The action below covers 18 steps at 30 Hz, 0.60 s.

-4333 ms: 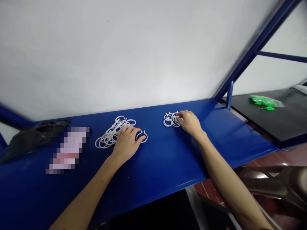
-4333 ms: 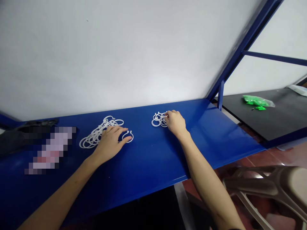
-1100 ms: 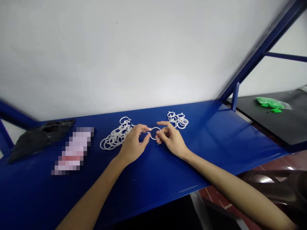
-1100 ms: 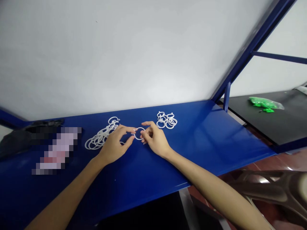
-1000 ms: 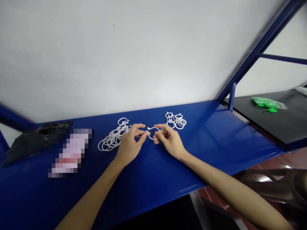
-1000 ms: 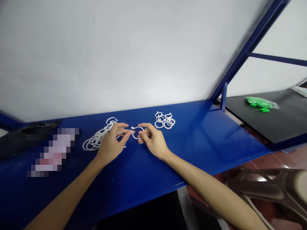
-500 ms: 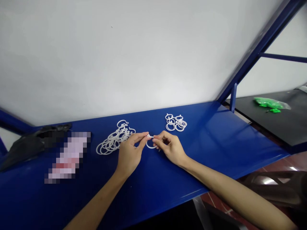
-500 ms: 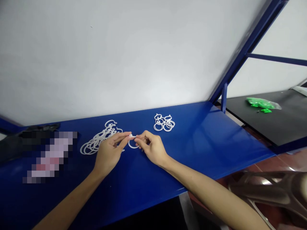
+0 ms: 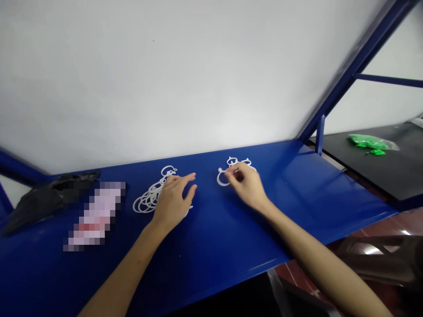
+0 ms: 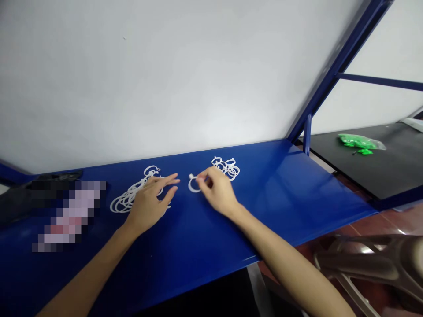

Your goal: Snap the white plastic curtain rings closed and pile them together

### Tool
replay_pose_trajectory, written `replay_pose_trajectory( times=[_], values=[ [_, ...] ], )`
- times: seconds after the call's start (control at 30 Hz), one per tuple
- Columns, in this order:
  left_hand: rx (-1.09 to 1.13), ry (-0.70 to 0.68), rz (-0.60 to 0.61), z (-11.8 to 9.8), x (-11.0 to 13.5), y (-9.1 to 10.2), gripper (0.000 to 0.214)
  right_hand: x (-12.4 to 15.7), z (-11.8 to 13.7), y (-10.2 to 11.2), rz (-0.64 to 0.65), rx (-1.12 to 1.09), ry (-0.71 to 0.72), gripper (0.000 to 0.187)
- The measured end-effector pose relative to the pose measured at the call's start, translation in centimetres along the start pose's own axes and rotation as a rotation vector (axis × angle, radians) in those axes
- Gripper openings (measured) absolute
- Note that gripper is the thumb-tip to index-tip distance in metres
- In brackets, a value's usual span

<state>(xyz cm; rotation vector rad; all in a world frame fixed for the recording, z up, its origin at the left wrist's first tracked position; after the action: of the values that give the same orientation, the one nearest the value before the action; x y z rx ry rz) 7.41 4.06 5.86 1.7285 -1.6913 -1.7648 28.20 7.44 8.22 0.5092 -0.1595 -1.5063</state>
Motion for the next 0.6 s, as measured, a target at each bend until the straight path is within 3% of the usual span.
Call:
replay_pose_trajectory(
  times=[0.13,0.27,0.43,0.6],
  values=[
    [-0.355,0.071,0.041,3.6,0.3,1.2,0.035,-5.1,-3.1,5.6,-0.203,0.18,-0.182,0.013],
    [-0.467,0.133,0.171,5.0,0.6,1.0,0.034,-9.6,-8.6,8.8,-0.226,0.356,-0.44,0.011],
    [-0.4,0.131,0.167,4.8,0.6,0.7,0.027,-12.1,-12.9,9.0,-0.159,0.321,-0.52,0.016],
    [-0.376,0.115,0.112,4.4,0.2,1.0,0.022,-12.7,-13.7,8.0,-0.076,0.252,-0.507,0.021]
  ],
)
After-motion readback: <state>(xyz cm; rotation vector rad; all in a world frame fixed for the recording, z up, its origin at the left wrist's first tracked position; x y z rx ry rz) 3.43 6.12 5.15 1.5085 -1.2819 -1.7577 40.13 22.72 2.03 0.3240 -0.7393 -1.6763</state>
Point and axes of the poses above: each hand's wrist, its own x-axis away from the middle knuckle, its own y-axis out of the back of the hand, z = x × y, the point moved 8 cm from there along -x, towards the middle knuckle, and after that the axes turned 15 degrees about -y, right-handed, at the moved point
